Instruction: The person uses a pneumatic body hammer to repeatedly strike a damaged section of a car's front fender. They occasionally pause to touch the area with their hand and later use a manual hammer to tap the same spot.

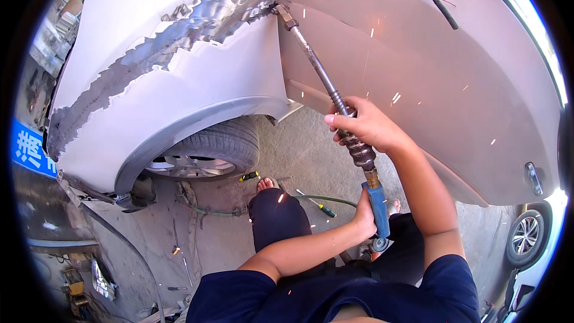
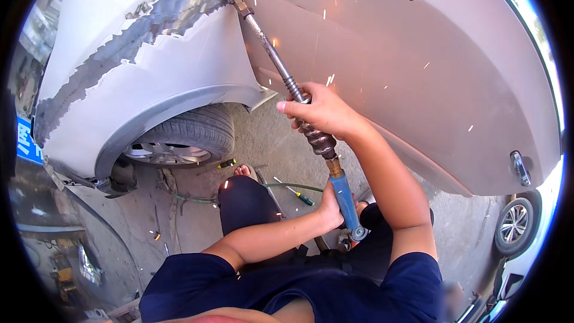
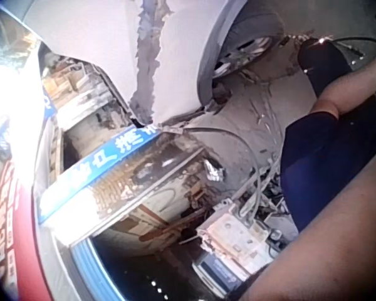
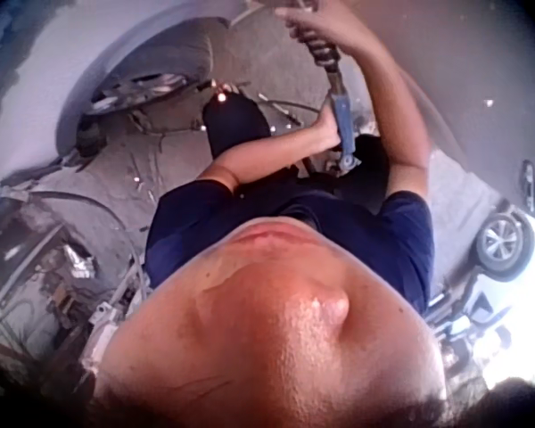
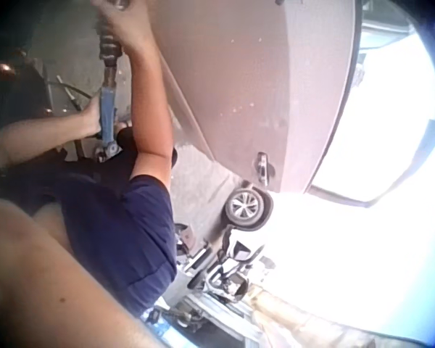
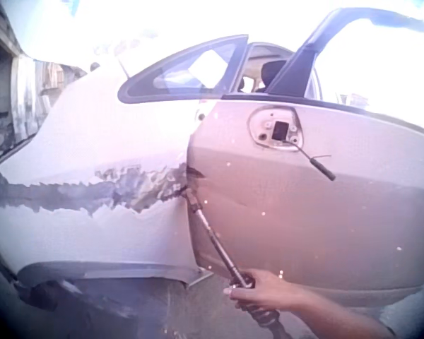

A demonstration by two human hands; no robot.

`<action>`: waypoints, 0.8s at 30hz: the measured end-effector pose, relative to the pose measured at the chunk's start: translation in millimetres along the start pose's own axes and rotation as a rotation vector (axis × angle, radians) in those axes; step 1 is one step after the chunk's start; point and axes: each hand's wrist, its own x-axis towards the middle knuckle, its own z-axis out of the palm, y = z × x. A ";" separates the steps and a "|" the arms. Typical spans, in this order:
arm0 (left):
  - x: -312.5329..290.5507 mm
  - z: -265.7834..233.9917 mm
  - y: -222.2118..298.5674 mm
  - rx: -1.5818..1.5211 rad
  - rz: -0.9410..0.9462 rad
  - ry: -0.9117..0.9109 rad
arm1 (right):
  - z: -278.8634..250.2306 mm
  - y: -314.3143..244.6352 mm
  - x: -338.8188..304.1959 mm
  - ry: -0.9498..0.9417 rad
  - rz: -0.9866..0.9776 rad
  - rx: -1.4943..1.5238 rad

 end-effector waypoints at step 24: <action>22.5 -73.2 -77.4 0.176 -0.116 -0.044 | -1.8 87.4 -91.0 0.289 0.078 -0.029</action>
